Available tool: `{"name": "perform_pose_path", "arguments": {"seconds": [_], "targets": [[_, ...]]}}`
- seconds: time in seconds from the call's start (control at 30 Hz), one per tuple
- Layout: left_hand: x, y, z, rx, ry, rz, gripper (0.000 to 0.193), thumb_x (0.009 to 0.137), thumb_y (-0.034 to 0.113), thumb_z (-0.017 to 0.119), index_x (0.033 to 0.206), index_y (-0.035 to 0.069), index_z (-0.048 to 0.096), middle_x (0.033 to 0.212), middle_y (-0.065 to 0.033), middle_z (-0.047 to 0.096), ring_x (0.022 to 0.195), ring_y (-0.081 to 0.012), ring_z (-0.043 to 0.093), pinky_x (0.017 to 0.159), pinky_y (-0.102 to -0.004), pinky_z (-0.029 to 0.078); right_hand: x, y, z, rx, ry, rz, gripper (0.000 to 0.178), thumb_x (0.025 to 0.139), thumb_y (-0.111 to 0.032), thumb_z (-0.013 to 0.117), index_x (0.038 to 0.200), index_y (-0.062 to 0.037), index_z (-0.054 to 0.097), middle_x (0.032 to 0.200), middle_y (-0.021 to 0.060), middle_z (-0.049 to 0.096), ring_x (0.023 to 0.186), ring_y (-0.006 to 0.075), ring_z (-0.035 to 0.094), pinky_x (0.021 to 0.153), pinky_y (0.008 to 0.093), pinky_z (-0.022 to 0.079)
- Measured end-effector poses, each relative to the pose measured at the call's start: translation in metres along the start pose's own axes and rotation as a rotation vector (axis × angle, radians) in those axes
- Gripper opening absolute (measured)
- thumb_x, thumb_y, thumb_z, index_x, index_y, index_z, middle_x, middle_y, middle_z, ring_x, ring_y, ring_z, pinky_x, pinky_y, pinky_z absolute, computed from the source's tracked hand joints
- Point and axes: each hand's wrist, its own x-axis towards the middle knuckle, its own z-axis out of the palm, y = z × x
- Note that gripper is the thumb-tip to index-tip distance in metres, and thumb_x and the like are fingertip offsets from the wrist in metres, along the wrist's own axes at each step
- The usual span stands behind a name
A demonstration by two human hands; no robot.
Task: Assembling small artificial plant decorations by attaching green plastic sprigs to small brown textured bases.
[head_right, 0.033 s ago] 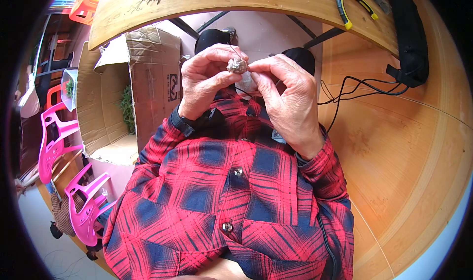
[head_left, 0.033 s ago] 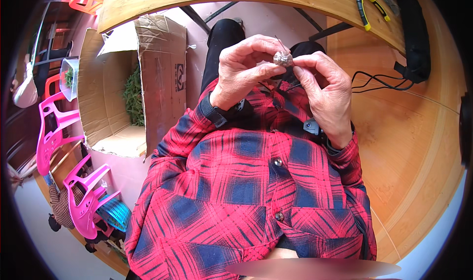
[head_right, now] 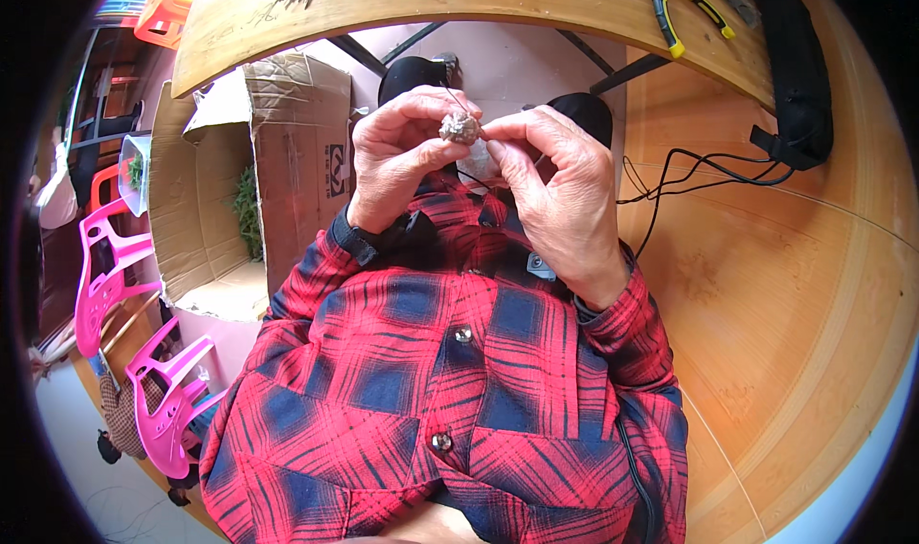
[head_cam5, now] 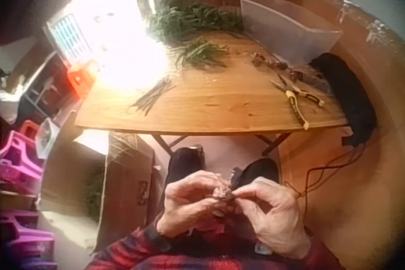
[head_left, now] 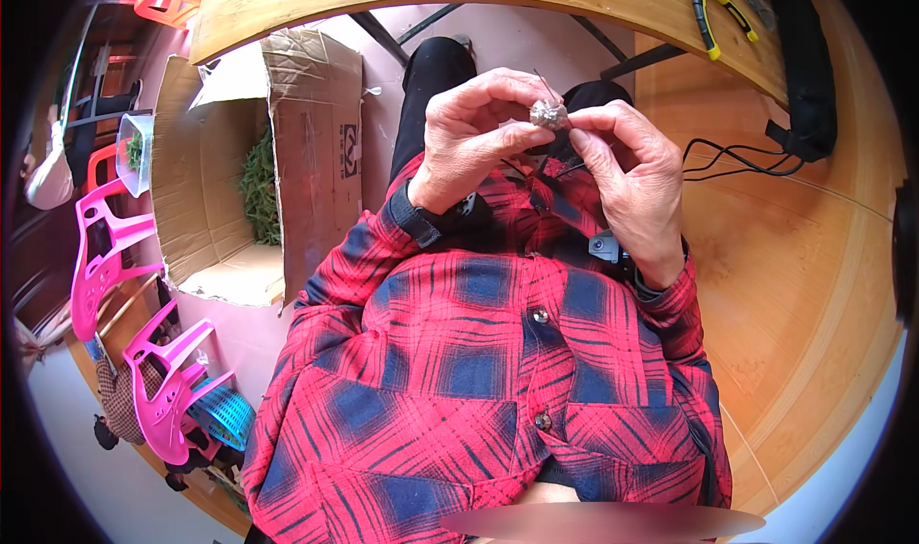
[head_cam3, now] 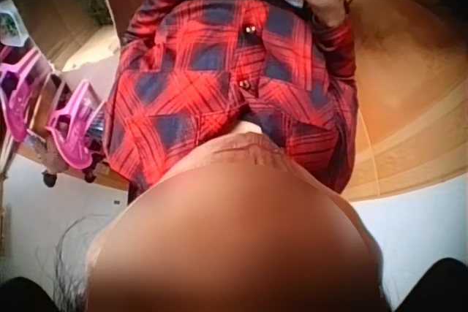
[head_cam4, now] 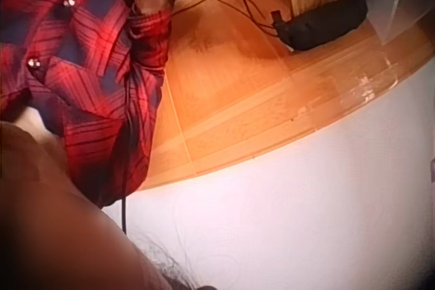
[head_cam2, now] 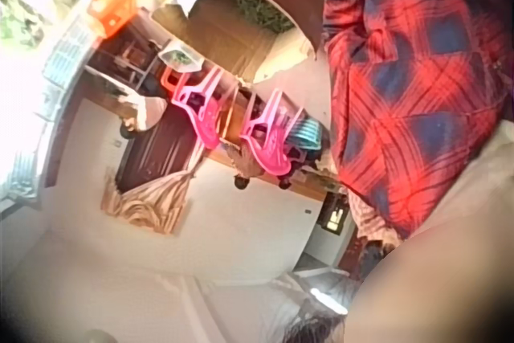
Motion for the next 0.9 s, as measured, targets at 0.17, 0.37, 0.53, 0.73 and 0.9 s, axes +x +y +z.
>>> {"name": "perform_pose_path", "arguments": {"seconds": [0.17, 0.37, 0.53, 0.73, 0.9], "targets": [[-0.004, 0.001, 0.002, -0.071, 0.117, -0.111, 0.025, 0.079, -0.012, 0.066, 0.102, -0.004, 0.063, 0.104, -0.0133, 0.064, 0.096, -0.0190, 0.064, 0.086, -0.0291, 0.054, -0.001, -0.002, 0.000, 0.061, 0.002, 0.054, 0.005, 0.085, 0.002, 0.062, 0.089, 0.0025, 0.065, 0.075, 0.0034, 0.062, 0.066, 0.0082, 0.061, 0.061, 0.0236, 0.050], [-0.003, 0.000, 0.002, -0.111, 0.092, -0.074, 0.024, 0.080, -0.012, 0.064, 0.103, -0.004, 0.063, 0.105, -0.0147, 0.064, 0.097, -0.0194, 0.064, 0.086, -0.0301, 0.055, -0.002, -0.005, -0.004, 0.091, -0.087, 0.216, 0.006, 0.088, -0.001, 0.060, 0.092, 0.0005, 0.064, 0.075, -0.0037, 0.058, 0.069, 0.0022, 0.053, 0.063, 0.0177, 0.043], [-0.003, 0.001, -0.004, -0.009, 0.060, -0.114, 0.032, 0.077, -0.014, 0.063, 0.106, -0.001, 0.063, 0.110, -0.0177, 0.062, 0.102, -0.0287, 0.063, 0.090, -0.0394, 0.052, 0.000, -0.007, -0.009, 0.149, -0.063, 0.245, 0.006, 0.088, 0.000, 0.059, 0.091, 0.0006, 0.064, 0.074, -0.0038, 0.058, 0.066, 0.0007, 0.050, 0.060, 0.0166, 0.040], [-0.002, -0.001, -0.001, -0.048, 0.068, -0.104, 0.030, 0.078, -0.014, 0.063, 0.106, -0.001, 0.063, 0.109, -0.0178, 0.063, 0.099, -0.0265, 0.064, 0.085, -0.0354, 0.054, 0.000, -0.007, -0.010, 0.104, -0.124, 0.244, 0.007, 0.087, 0.001, 0.059, 0.092, 0.0006, 0.064, 0.074, -0.0040, 0.057, 0.066, 0.0005, 0.050, 0.058, 0.0163, 0.040], [0.000, -0.003, -0.003, 0.021, -0.002, -0.043, 0.025, 0.081, -0.012, 0.063, 0.105, -0.004, 0.063, 0.107, -0.0173, 0.063, 0.091, -0.0202, 0.066, 0.073, -0.0267, 0.058, 0.000, -0.005, -0.010, 0.150, -0.170, 0.253, 0.007, 0.087, 0.002, 0.059, 0.092, 0.0008, 0.063, 0.075, -0.0036, 0.058, 0.068, 0.0011, 0.051, 0.060, 0.0163, 0.041]]}}
